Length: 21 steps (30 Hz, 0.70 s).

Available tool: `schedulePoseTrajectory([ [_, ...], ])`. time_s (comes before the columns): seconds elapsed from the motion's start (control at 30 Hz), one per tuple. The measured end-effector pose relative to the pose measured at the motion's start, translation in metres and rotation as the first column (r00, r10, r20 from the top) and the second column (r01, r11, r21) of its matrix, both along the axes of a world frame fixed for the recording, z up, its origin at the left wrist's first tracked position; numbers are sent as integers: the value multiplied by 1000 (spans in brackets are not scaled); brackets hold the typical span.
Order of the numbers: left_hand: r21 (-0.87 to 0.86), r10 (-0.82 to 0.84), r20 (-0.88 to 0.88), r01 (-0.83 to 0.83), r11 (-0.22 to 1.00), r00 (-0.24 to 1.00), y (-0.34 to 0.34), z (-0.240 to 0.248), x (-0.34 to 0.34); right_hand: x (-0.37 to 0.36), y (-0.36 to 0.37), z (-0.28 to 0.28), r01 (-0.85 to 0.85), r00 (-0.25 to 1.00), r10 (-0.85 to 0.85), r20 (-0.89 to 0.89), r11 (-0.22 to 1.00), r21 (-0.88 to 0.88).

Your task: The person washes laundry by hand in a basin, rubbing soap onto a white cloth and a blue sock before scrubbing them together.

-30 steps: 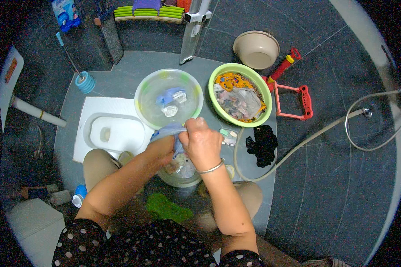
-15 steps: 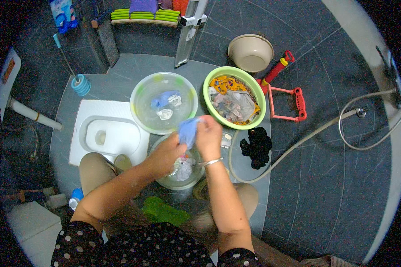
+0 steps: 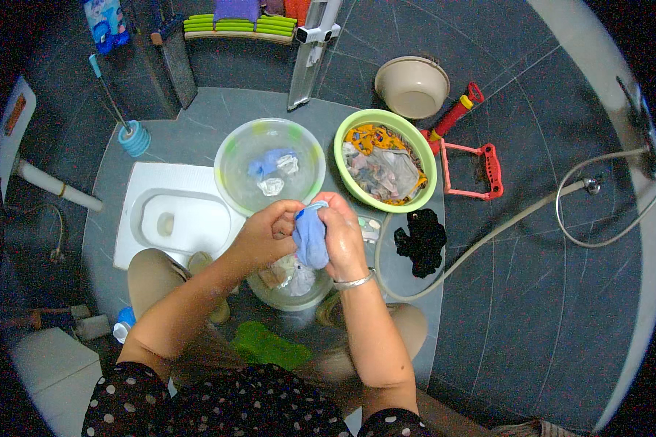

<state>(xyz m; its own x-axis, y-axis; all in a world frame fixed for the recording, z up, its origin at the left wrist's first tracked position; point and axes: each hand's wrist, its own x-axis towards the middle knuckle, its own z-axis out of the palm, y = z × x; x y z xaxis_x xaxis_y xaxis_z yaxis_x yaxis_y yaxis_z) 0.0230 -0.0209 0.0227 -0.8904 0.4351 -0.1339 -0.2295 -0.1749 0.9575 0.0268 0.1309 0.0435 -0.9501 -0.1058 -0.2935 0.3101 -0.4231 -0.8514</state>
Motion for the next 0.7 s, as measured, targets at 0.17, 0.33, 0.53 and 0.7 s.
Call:
schedulePoseTrajectory([
  [0.17,-236,122,-82,-138,962,989,3,0,-1,9,-1,0,-35,983,76,-170,973,230],
  [0.33,-106,332,-109,-343,933,937,11,-1,3,19,-5,-2,57,905,256,-340,718,694],
  [0.53,584,-1,454,-296,756,891,12,-36,1,3,6,-12,177,936,189,-298,480,859],
  [0.7,540,-166,431,-106,835,887,0,-22,-4,0,10,-11,32,998,-19,-53,969,245],
])
